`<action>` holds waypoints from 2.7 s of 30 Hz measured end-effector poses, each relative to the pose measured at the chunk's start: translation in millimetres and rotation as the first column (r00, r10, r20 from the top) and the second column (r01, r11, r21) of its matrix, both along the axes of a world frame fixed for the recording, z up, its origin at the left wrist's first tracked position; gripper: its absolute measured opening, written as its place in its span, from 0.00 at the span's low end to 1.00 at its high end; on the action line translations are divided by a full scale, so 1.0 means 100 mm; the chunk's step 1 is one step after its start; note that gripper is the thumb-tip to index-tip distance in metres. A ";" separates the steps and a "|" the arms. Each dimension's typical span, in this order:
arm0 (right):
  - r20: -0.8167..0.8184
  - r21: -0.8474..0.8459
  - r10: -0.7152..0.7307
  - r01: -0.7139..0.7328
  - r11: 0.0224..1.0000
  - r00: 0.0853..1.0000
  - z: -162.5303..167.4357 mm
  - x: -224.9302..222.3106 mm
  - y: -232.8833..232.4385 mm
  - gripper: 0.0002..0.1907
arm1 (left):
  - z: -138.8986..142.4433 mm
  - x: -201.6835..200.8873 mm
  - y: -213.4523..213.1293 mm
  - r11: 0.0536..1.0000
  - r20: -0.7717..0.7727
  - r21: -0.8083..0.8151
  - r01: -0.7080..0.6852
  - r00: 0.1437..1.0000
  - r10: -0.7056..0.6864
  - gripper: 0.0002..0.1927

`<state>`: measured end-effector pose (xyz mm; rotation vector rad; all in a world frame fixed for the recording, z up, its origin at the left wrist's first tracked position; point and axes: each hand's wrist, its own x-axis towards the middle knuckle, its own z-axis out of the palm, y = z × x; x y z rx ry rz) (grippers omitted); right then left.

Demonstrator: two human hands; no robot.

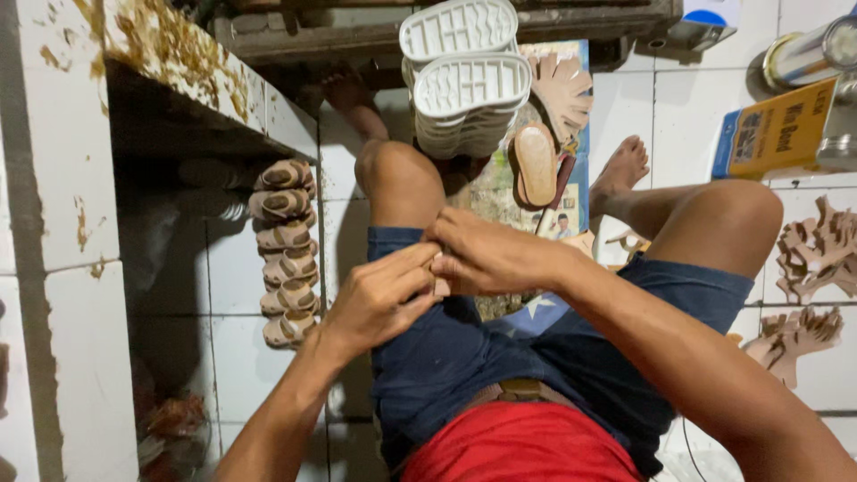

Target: The person sits on the workshop floor assembling leather sandal uppers over wooden shoe lasts. They fit and press strap pieces onto the last, tap and shape the leather by hand, and use a cylindrical sanding block to smooth and finish the edges of the assembled sandal.

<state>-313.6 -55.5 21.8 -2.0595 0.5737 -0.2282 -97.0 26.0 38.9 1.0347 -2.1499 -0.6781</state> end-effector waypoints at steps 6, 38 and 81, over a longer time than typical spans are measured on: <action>0.268 -0.226 -0.170 0.234 0.946 0.948 0.03 -0.25 -0.03 0.24 | -0.01 -0.13 0.15 0.988 -0.105 -0.061 -0.143 0.985 0.136 0.27; 0.402 0.612 -0.748 0.452 0.648 0.528 0.07 -0.33 1.02 0.35 | 0.01 -0.99 0.33 0.827 -0.624 0.561 -0.037 0.638 0.451 0.29; 0.239 0.751 -0.768 0.387 0.534 0.595 -0.14 -0.05 0.71 0.34 | 0.00 -0.52 0.10 0.826 -0.537 0.563 0.018 0.768 0.349 0.25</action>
